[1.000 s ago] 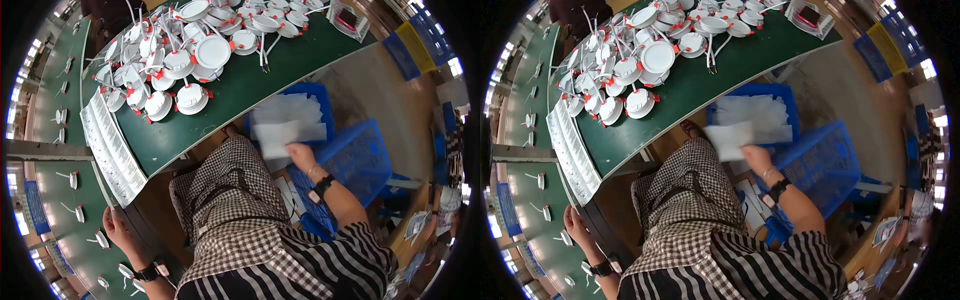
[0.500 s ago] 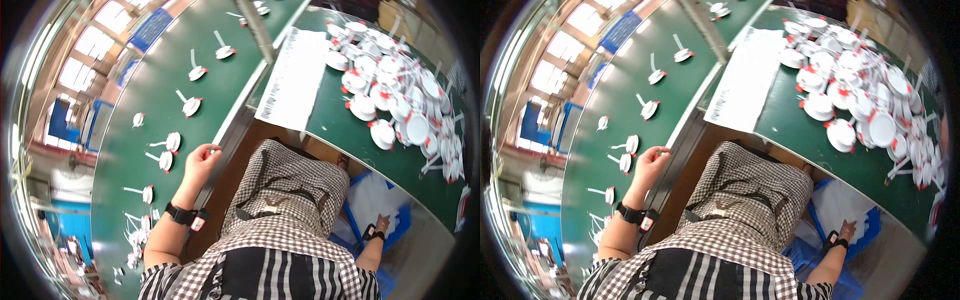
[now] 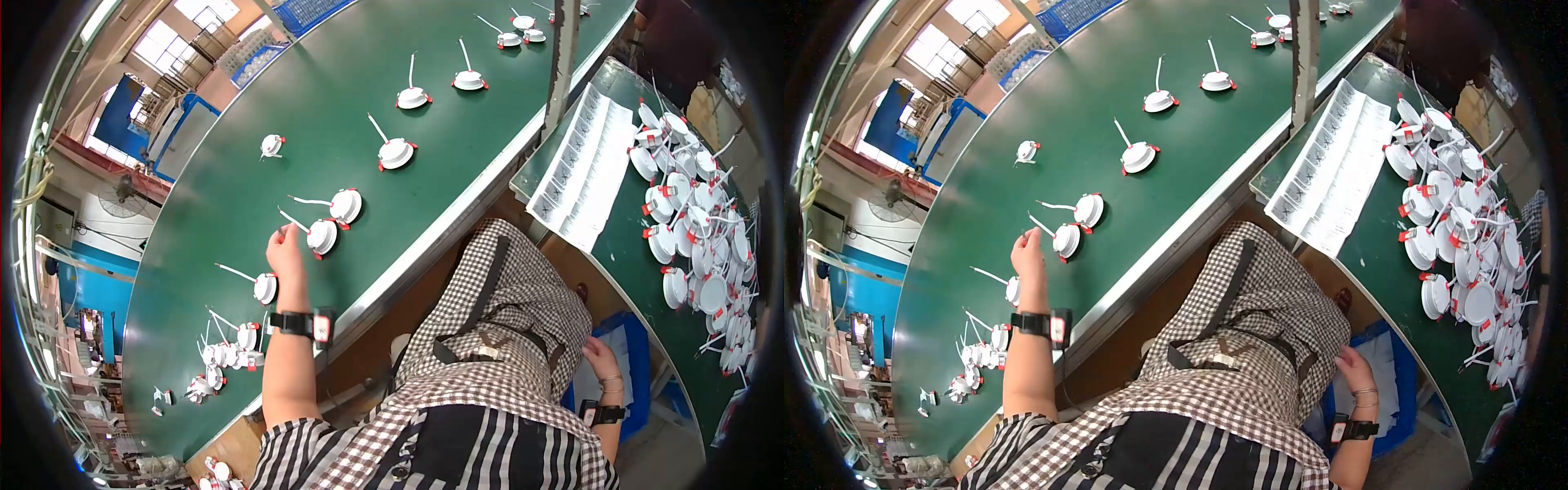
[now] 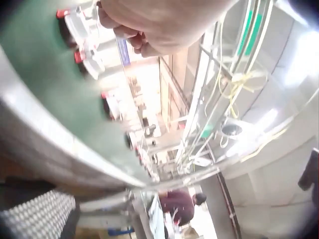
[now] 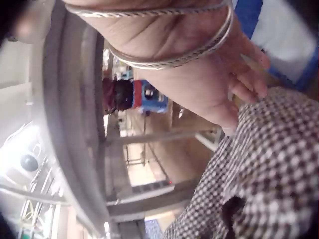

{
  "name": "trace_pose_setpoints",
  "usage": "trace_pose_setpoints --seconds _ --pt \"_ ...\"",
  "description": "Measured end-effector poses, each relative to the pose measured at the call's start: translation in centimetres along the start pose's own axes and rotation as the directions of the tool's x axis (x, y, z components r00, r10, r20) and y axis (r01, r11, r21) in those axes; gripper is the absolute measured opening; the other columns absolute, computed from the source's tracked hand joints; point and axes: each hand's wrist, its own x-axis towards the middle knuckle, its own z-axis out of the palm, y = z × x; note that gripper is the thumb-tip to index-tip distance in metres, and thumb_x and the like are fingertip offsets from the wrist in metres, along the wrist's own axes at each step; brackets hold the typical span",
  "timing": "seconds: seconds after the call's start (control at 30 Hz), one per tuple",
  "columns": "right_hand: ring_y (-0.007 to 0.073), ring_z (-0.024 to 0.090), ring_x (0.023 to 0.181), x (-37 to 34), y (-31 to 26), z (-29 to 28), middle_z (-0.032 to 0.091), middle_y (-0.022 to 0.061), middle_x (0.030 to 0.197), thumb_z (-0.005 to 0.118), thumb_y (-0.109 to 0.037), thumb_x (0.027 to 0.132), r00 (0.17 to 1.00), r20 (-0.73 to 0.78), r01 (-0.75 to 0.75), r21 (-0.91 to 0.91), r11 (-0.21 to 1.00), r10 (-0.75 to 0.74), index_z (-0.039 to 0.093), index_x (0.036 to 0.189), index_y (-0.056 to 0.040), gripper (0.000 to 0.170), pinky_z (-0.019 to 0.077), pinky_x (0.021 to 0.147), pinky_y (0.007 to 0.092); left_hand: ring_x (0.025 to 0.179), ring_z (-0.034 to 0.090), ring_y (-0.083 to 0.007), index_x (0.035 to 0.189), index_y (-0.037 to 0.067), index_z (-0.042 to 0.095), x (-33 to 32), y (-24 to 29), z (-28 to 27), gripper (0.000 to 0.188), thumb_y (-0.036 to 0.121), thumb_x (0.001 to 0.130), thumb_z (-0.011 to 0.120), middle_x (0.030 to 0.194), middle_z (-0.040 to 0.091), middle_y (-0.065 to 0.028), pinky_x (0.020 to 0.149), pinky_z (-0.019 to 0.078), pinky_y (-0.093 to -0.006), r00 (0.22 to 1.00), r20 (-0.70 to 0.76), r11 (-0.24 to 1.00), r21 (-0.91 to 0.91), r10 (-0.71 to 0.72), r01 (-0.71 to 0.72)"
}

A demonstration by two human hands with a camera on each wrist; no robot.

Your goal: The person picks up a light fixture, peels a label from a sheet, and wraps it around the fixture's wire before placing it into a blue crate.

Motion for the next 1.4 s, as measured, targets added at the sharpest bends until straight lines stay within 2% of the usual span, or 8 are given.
trace_pose_setpoints --seconds 0.2,0.4,0.6,0.73,0.83,1.03,1.13,1.4 --pt "0.024 0.058 0.108 -6.0 -14.2 2.6 0.059 0.0151 0.12 0.062 -0.016 0.085 0.981 0.041 0.192 -0.098 0.977 -0.189 0.053 0.124 0.0 0.043 0.0452 0.092 0.0332 0.042 0.037 -0.0051 0.077 0.007 0.058 3.0 -1.3 2.1 0.022 0.026 0.08 0.07 0.061 0.049 0.0022 0.036 0.0252 -0.0206 0.789 0.379 0.847 -0.023 -0.484 0.531" --pt "0.0311 0.059 0.097 -7.7 -29.3 3.7 0.062 0.016 0.107 0.06 -0.021 0.086 0.77 0.282 0.638 -0.33 0.696 -0.572 0.058 0.119 -0.0032 0.038 0.0472 0.083 0.0375 0.046 0.036 -0.0013 0.075 0.005 0.059 -4.0 8.9 0.4 0.012 0.013 0.082 0.064 0.061 0.049 0.005 0.04 0.0237 -0.0191 0.932 0.343 0.993 0.0 -0.113 0.121" --pt "0.0286 0.058 0.096 -4.5 -34.6 3.0 0.062 0.0133 0.107 0.063 -0.017 0.083 0.507 -0.04 0.672 -0.607 0.424 -0.861 0.063 0.107 -0.0038 0.027 0.0447 0.086 0.0396 0.058 0.044 -0.0032 0.082 0.0 0.064 -11.0 18.8 13.5 0.006 0.006 0.082 0.065 0.07 0.057 0.003 0.051 0.0316 -0.0194 0.495 0.868 0.993 -0.085 0.032 0.085" --pt "0.0297 0.059 0.092 -3.8 -34.5 -0.3 0.063 0.0122 0.104 0.061 -0.009 0.082 0.453 -0.424 0.566 -0.543 0.62 -0.784 0.063 0.104 -0.0031 0.023 0.0465 0.085 0.0396 0.05 0.039 -0.003 0.08 0.002 0.063 -17.3 22.6 22.0 0.007 0.009 0.082 0.065 0.064 0.055 0.0036 0.047 0.027 -0.0192 0.226 0.973 0.985 -0.076 0.04 0.153" --pt "0.032 0.061 0.091 -7.6 -34.1 -2.5 0.064 0.0139 0.099 0.065 -0.011 0.08 0.122 -0.65 0.484 -0.621 0.617 -0.75 0.063 0.106 -0.0037 0.027 0.047 0.092 0.0423 0.055 0.045 -0.0039 0.075 0.0 0.064 -24.0 24.4 27.6 0.013 0.011 0.081 0.066 0.063 0.054 0.0026 0.049 0.0336 -0.0214 0.146 0.987 0.997 -0.071 0.071 -0.006" --pt "0.031 0.043 0.123 -5.4 -29.9 -2.4 0.05 0.0129 0.126 0.072 -0.026 0.074 0.592 -0.223 0.388 -0.764 0.516 -0.774 0.059 0.114 -0.0072 0.046 0.0307 0.106 0.0514 0.051 0.053 -0.0112 0.091 -0.001 0.065 -30.4 21.5 34.9 0.023 0.018 0.08 0.07 0.07 0.062 -0.004 0.049 0.0444 -0.0259 -0.034 0.988 0.988 -0.155 0.154 -0.028" --pt "0.0312 0.042 0.124 -3.9 -28.0 -2.7 0.048 0.0136 0.129 0.07 -0.025 0.075 0.634 -0.206 0.352 -0.781 0.515 -0.746 0.059 0.114 -0.0065 0.044 0.0288 0.107 0.0528 0.054 0.057 -0.0172 0.098 0.0 0.065 -26.6 21.7 33.0 0.029 0.019 0.077 0.072 0.084 0.065 -0.0073 0.053 0.0474 -0.0286 0.054 0.797 0.607 -0.412 0.601 -0.679" --pt "0.031 0.04 0.126 -2.6 -28.4 -2.4 0.047 0.0168 0.13 0.068 -0.022 0.077 0.613 -0.296 0.269 -0.793 0.546 -0.733 0.06 0.115 -0.0056 0.042 0.0252 0.109 0.051 0.075 0.061 -0.0269 0.116 0.005 0.056 -21.0 18.0 27.1 0.054 0.015 0.066 0.075 0.103 0.064 -0.0076 0.065 0.05 -0.0364 -0.263 0.809 0.342 -0.484 0.525 -0.806"
